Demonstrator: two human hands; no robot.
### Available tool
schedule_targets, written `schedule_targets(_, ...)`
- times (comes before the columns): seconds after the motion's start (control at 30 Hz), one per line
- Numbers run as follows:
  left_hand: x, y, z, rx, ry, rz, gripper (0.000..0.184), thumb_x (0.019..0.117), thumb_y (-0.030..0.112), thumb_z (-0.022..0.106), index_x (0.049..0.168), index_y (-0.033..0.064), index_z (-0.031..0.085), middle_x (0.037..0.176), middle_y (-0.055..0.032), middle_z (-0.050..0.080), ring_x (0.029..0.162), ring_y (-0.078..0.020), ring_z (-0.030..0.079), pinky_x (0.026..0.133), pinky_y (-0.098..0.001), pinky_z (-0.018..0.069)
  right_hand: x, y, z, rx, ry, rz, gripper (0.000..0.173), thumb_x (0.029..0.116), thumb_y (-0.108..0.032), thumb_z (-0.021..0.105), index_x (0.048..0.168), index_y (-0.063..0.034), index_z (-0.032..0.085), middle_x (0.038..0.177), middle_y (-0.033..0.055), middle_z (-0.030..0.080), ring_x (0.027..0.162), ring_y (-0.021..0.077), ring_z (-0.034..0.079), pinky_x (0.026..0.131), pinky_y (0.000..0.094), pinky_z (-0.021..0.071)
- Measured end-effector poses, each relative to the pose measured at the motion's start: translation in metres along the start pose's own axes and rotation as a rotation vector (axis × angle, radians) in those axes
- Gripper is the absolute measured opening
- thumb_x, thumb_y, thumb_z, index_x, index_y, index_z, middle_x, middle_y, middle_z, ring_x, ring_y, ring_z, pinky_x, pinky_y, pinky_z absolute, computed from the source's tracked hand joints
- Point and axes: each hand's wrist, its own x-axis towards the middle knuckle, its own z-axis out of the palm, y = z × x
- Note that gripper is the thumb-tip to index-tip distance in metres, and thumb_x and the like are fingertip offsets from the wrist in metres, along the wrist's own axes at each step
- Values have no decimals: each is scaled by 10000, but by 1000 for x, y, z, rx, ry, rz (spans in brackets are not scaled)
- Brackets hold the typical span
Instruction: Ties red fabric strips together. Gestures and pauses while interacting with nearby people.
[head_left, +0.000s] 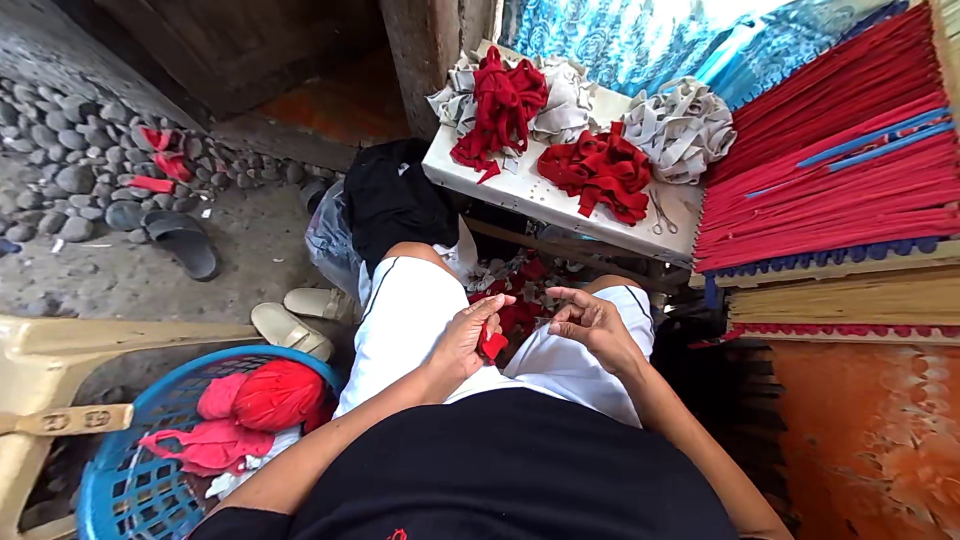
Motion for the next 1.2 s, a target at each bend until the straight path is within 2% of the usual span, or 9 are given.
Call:
schedule_targets(0.13,0,2,-2,-14,-25,-8,226,1042,172,575,1137,8,698,565,41,472,426,-26,426,450,-169,444,-34,1,-48,-160,67,80,485,888,-8,710,1358,-70,610,786,21,690,670,96,617,662,275,532)
schedule_targets(0.3,-2,5,2,18,-12,-44,239,1054,190,548,1131,19,696,539,58,443,414,-18,406,445,-166,439,-86,29,-86,-154,114,220,473,897,-66,717,1351,-56,584,824,26,696,693,100,634,667,267,541)
schedule_targets(0.4,0,3,1,35,-26,-44,244,1057,186,539,1145,13,689,543,56,441,410,-15,405,444,-161,440,-100,34,-90,-148,136,227,438,902,-56,708,1321,-41,580,828,30,697,706,104,650,689,270,557)
schedule_targets(0.6,4,2,1,45,-11,-46,242,1063,170,522,1144,3,678,547,60,448,409,1,400,442,-142,429,-106,35,-91,-283,170,197,295,911,-119,723,1169,-46,601,763,-4,673,666,70,635,666,252,544)
schedule_targets(0.77,4,3,0,47,4,-48,245,1065,162,514,1137,-7,676,534,61,438,404,-2,397,444,-148,437,-111,37,-97,-423,104,207,201,954,-169,689,1119,-64,642,814,-9,681,737,58,642,732,263,544)
schedule_targets(0.9,5,3,0,51,9,-59,236,1064,160,514,1134,-1,671,531,59,438,402,-2,405,447,-147,445,-117,36,-106,-393,102,178,161,963,-138,673,1101,-60,651,774,-18,665,709,43,625,709,240,532)
schedule_targets(1.07,2,2,2,194,-69,-33,203,1046,102,533,1015,-3,705,532,62,468,418,5,419,452,-141,438,-127,30,-114,-429,182,143,182,925,-135,741,1082,-76,670,747,-36,651,663,34,594,652,227,508)
schedule_targets(1.13,1,1,5,317,-98,46,198,1034,85,559,982,-6,727,559,49,523,429,11,424,443,-136,418,-129,25,-115,-426,211,105,166,930,-113,731,1082,-73,679,759,-27,666,681,44,618,666,239,531)
schedule_targets(1.2,2,2,6,417,-102,148,176,1016,83,600,960,4,747,586,42,563,441,13,422,438,-135,392,-129,22,-116,-314,228,26,154,926,-91,711,1072,-53,681,749,-9,668,670,66,628,658,252,546)
